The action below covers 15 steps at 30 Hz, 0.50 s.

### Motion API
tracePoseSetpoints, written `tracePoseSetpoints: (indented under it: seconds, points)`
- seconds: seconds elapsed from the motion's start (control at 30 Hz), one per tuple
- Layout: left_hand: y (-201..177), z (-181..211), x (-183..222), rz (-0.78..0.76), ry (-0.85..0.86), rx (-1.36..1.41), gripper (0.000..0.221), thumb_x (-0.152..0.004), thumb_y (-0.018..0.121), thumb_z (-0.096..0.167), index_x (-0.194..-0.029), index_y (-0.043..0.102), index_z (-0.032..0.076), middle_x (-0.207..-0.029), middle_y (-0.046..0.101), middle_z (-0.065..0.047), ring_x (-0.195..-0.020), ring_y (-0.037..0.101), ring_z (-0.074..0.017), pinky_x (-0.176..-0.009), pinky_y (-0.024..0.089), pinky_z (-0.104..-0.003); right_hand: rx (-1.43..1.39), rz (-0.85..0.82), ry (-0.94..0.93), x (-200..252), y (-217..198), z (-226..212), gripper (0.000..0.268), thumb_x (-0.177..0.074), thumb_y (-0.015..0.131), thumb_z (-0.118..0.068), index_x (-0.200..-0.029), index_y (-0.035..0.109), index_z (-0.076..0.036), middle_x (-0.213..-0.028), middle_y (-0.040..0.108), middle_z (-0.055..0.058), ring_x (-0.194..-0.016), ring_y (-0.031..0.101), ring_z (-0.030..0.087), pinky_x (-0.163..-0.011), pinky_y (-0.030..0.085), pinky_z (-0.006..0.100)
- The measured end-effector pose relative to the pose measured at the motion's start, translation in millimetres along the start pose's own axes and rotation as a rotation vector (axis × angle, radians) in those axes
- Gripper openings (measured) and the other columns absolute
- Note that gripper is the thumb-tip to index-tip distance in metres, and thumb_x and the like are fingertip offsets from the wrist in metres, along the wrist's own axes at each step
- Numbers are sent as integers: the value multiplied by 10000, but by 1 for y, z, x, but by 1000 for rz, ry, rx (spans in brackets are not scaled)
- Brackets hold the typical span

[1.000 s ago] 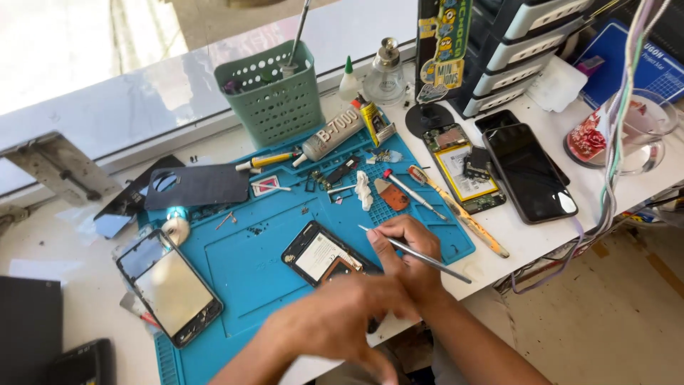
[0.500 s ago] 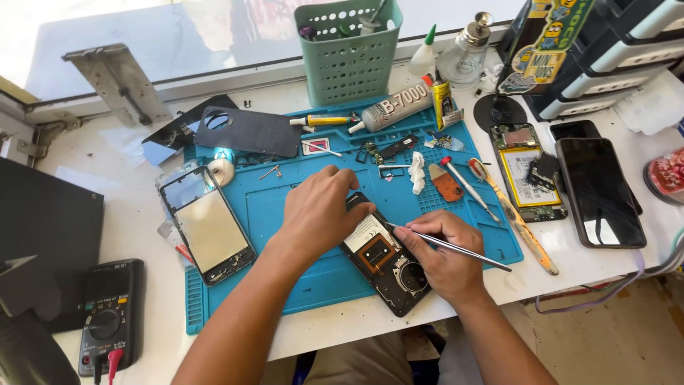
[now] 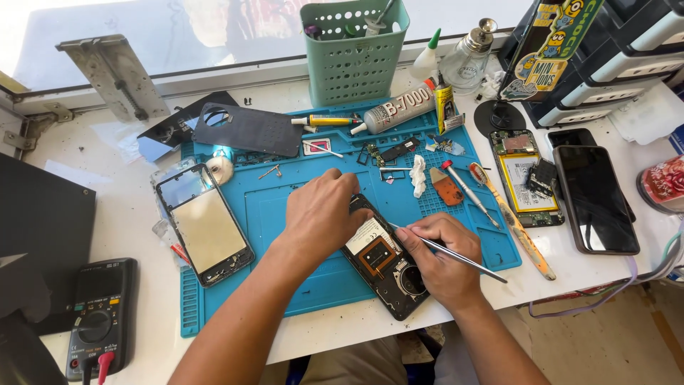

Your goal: Repairing a smartphone by manipulating internal components with a pry tool

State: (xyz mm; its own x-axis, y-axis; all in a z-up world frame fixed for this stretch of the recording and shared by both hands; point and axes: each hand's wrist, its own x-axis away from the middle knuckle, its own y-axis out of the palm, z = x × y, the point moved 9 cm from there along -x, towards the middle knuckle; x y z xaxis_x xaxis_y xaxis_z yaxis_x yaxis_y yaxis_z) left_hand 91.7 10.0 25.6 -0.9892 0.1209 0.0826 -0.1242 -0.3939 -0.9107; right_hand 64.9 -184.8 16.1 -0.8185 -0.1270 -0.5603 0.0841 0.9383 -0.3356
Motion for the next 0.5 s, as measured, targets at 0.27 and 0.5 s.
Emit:
tracePoseSetpoints:
  seconds: [0.27, 0.5]
  points:
    - [-1, 21, 4, -8, 109, 68, 201, -925, 730, 193, -1109, 746, 114, -942, 704, -102, -865, 723, -244, -729, 599, -362, -12, -23, 18, 0, 3, 0, 228, -842, 871, -68, -736, 686, 14, -749, 749, 166, -716, 767, 333, -652, 592, 391]
    - [10, 57, 17, -13, 417, 81, 137, -944, 690, 89, -1032, 795, 100, -979, 740, -106, -889, 752, -268, -798, 612, -411, -5, -47, 26, 0, 6, 2, 220, -873, 847, -83, -750, 686, 4, -768, 752, 168, -713, 755, 345, -661, 582, 400]
